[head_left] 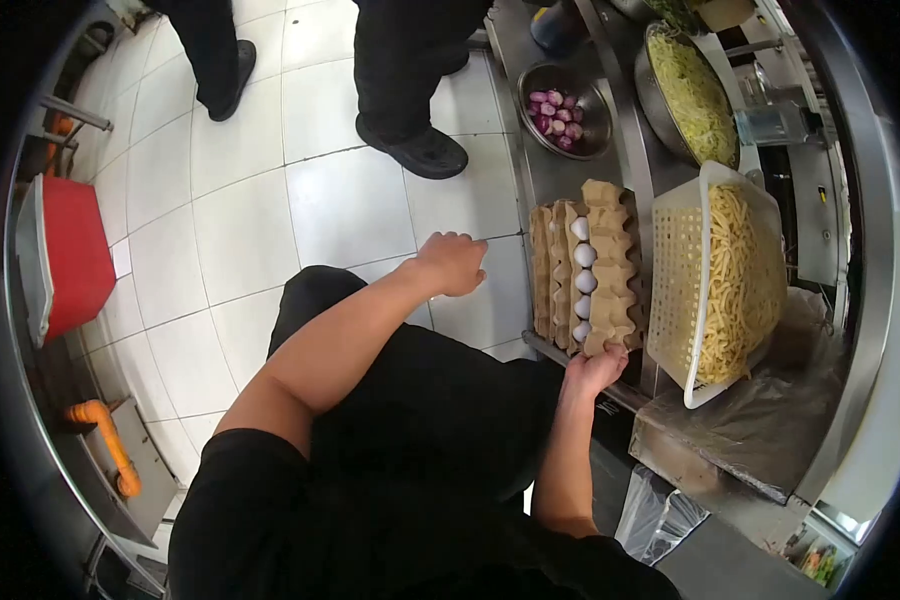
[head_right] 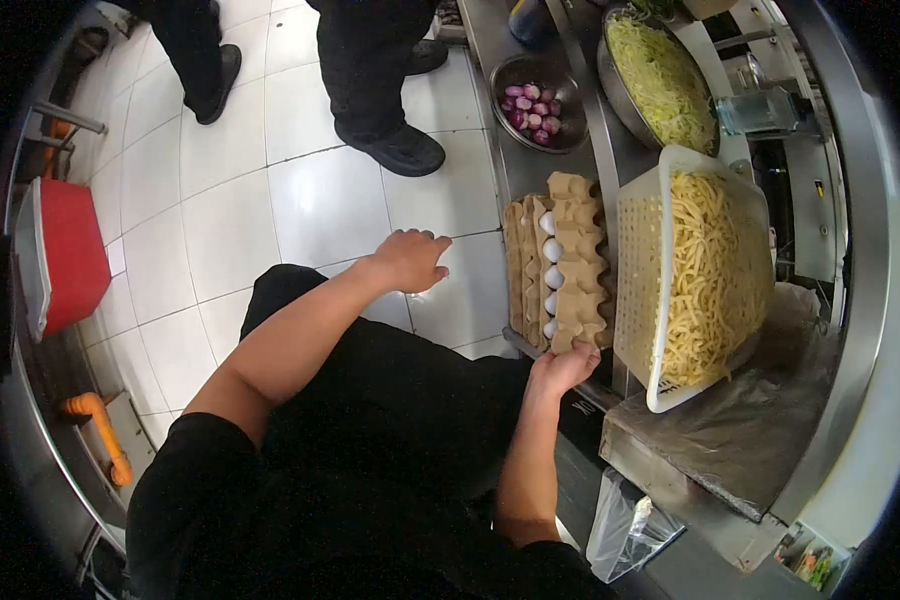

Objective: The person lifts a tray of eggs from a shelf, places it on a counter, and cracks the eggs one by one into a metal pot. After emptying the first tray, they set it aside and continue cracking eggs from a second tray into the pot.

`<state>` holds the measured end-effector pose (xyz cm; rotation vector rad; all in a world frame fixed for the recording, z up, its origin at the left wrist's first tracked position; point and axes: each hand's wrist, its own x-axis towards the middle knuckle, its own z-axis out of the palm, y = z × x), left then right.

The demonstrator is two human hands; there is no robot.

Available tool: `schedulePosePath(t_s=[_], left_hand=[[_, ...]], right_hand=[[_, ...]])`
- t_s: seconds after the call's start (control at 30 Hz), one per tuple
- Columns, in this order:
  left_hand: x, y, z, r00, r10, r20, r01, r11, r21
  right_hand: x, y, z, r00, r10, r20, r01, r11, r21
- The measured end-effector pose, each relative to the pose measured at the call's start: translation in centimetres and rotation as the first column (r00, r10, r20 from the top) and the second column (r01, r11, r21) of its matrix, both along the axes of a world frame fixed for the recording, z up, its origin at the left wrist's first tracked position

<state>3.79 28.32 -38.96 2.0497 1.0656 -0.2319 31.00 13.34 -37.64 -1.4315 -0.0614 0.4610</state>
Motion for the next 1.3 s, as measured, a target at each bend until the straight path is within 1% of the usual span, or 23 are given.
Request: schedulePosePath(t_s=[0.13,0.23,0.27,0.33,0.37,0.47,0.53,0.57,0.63,0.67,0.7,0.73,0.77,0.87,0.9,0.97,1.0,1.07,1.1,1.17,1.2,1.27,1.3], left_hand=[[1.2,0.2,-0.2,0.999,-0.022,0.028,0.023,0.999,-0.042],[2.0,0.7,-1.0,0.996,0.069,0.065,-0.071,0.997,0.033],[2.7,1.0,-1.6,0.967,0.168,0.194,-0.176,0.984,0.026],[4.1,2.5,-2.4,0.835,0.338,0.435,-0.368,0.93,-0.016],[5.5,3.7,-1.8,0.76,0.418,0.497,-0.469,0.883,-0.026],[10.8,8.2,0.7,0.65,0.507,0.566,-0.507,0.844,-0.173],[14.8,10.1,1.1,0.685,0.45,0.574,-0.474,0.872,-0.119],[16.6,11.0,0.8,0.703,0.421,0.574,-0.456,0.885,-0.091],[19.7,14.1,0.1,0.85,0.229,0.474,-0.184,0.973,-0.141],[20.2,14.5,-0.1,0.899,0.119,0.421,-0.046,0.983,-0.18],[20.4,14.4,-0.5,0.898,0.139,0.417,-0.045,0.972,-0.229],[19.1,13.5,1.7,0.898,0.16,0.411,-0.044,0.96,-0.277],[19.0,13.5,2.3,0.909,0.126,0.397,-0.012,0.961,-0.278],[20.7,14.3,0.4,0.926,0.147,0.349,-0.01,0.931,-0.364],[21.4,14.8,-0.6,0.926,0.158,0.344,-0.017,0.925,-0.38],[20.9,14.4,0.7,0.924,0.167,0.344,-0.022,0.921,-0.389],[20.7,14.0,1.3,0.922,0.166,0.351,-0.02,0.922,-0.386],[22.7,15.4,-2.4,0.886,0.256,0.387,0.013,0.819,-0.573],[23.0,15.8,-2.8,0.871,0.289,0.397,0.021,0.785,-0.619],[23.0,15.9,-2.1,0.848,0.338,0.407,0.027,0.741,-0.671],[23.0,15.8,-1.7,0.842,0.35,0.411,0.026,0.734,-0.678],[23.1,15.3,-0.1,0.861,0.23,0.453,0.002,0.89,-0.456],[23.0,15.1,0.4,0.872,0.17,0.46,-0.009,0.944,-0.331]], right_hand=[[1.2,-0.8,-0.6,0.996,0.076,0.045,-0.078,0.996,0.046],[2.6,-2.0,-1.3,0.998,0.058,0.016,-0.056,0.994,-0.098],[4.0,-2.7,-2.2,0.994,0.105,0.013,-0.101,0.978,-0.182],[6.3,-3.6,-3.6,0.981,0.194,-0.01,-0.186,0.925,-0.331],[5.6,-3.0,-2.8,0.983,0.172,-0.062,-0.183,0.935,-0.303],[3.3,-1.1,0.3,0.967,0.16,-0.199,-0.201,0.958,-0.206],[2.6,-0.2,1.9,0.941,0.209,-0.268,-0.247,0.962,-0.118],[4.0,-0.5,0.5,0.925,0.222,-0.308,-0.262,0.96,-0.095],[5.0,-0.2,-0.2,0.905,0.242,-0.351,-0.288,0.954,-0.085],[5.2,-0.2,-0.6,0.891,0.251,-0.378,-0.302,0.95,-0.082],[5.4,-0.3,-1.0,0.892,0.231,-0.389,-0.289,0.953,-0.096],[5.9,-0.3,-1.6,0.892,0.213,-0.399,-0.276,0.955,-0.108],[6.1,-0.2,-2.1,0.891,0.194,-0.409,-0.263,0.958,-0.118],[6.7,-0.2,-2.7,0.862,0.309,-0.401,-0.318,0.947,0.046],[6.7,0.0,-2.6,0.857,0.289,-0.427,-0.294,0.954,0.055],[6.4,-0.1,-2.1,0.844,0.242,-0.479,-0.24,0.969,0.066],[6.4,-0.1,-1.8,0.851,0.218,-0.479,-0.227,0.973,0.04],[6.9,0.2,-1.3,0.863,0.176,-0.474,-0.206,0.978,-0.013],[7.1,0.4,-0.7,0.88,0.161,-0.446,-0.192,0.981,-0.027],[7.3,0.3,0.0,0.91,0.126,-0.395,-0.161,0.985,-0.058],[8.1,-0.1,-1.4,0.923,0.11,-0.368,-0.152,0.985,-0.086],[10.6,-0.8,-5.8,0.947,0.089,-0.308,-0.137,0.981,-0.138],[10.3,-0.8,-5.4,0.925,0.112,-0.362,-0.171,0.976,-0.134]])
